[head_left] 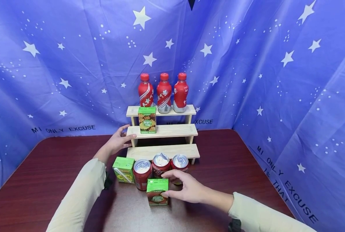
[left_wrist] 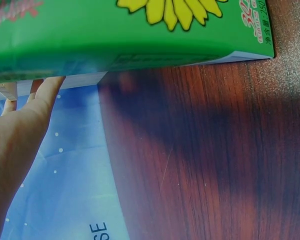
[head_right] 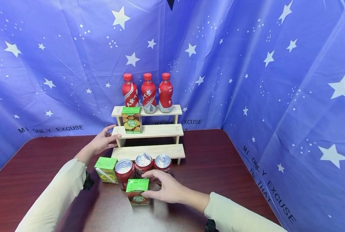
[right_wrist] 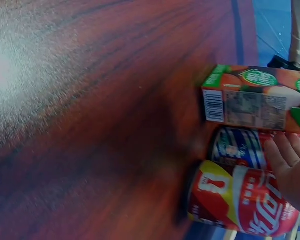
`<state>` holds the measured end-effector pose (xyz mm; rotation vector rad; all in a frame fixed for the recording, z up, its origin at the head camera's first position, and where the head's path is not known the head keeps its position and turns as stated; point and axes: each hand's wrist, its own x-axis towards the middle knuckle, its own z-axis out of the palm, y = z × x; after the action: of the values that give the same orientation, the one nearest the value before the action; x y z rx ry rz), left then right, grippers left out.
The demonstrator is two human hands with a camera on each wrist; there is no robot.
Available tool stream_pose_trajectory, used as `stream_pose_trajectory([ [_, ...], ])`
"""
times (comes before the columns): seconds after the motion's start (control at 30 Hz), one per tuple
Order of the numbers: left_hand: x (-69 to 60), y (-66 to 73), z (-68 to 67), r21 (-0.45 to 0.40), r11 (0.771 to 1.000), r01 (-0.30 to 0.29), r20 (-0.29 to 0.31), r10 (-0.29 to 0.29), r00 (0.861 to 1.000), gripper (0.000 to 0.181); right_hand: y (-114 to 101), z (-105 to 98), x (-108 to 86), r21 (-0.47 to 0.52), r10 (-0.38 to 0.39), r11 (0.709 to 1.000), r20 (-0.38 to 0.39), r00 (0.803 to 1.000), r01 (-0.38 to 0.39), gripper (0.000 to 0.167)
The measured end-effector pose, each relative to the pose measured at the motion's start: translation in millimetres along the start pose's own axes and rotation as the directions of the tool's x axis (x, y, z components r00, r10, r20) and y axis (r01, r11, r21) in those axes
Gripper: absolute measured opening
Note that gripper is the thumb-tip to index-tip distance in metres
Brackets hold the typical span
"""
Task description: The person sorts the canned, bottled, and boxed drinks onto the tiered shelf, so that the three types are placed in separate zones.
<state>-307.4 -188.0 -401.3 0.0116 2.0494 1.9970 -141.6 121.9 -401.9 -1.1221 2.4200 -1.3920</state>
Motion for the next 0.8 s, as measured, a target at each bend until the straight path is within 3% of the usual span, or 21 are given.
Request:
stream_pose_trajectory([
  [0.4, 0.4, -1.1, 0.2, -0.006, 1.0, -0.023, 0.018, 0.023, 1.0, 0.078, 11.1, 21.9, 0.6, 0.029, 0.112, 0.993, -0.018, 0.994, -0.111, 0.051],
  [0.6, -0.7, -1.3, 1.5, 0.001, 1.0, -0.031, 0.019, 0.031, 0.999, 0.078, 14.0, 30.9, 1.7, 0.17, 0.11, 0.98, -0.042, 0.993, -0.101, 0.048],
  [0.8, 0.3, -1.5, 1.5, -0.002, 1.0, -0.023, 0.011, 0.024, 1.0, 0.078, 12.2, 30.8, 2.4, 0.181, 0.094, 0.98, -0.085, 0.992, -0.077, 0.046],
])
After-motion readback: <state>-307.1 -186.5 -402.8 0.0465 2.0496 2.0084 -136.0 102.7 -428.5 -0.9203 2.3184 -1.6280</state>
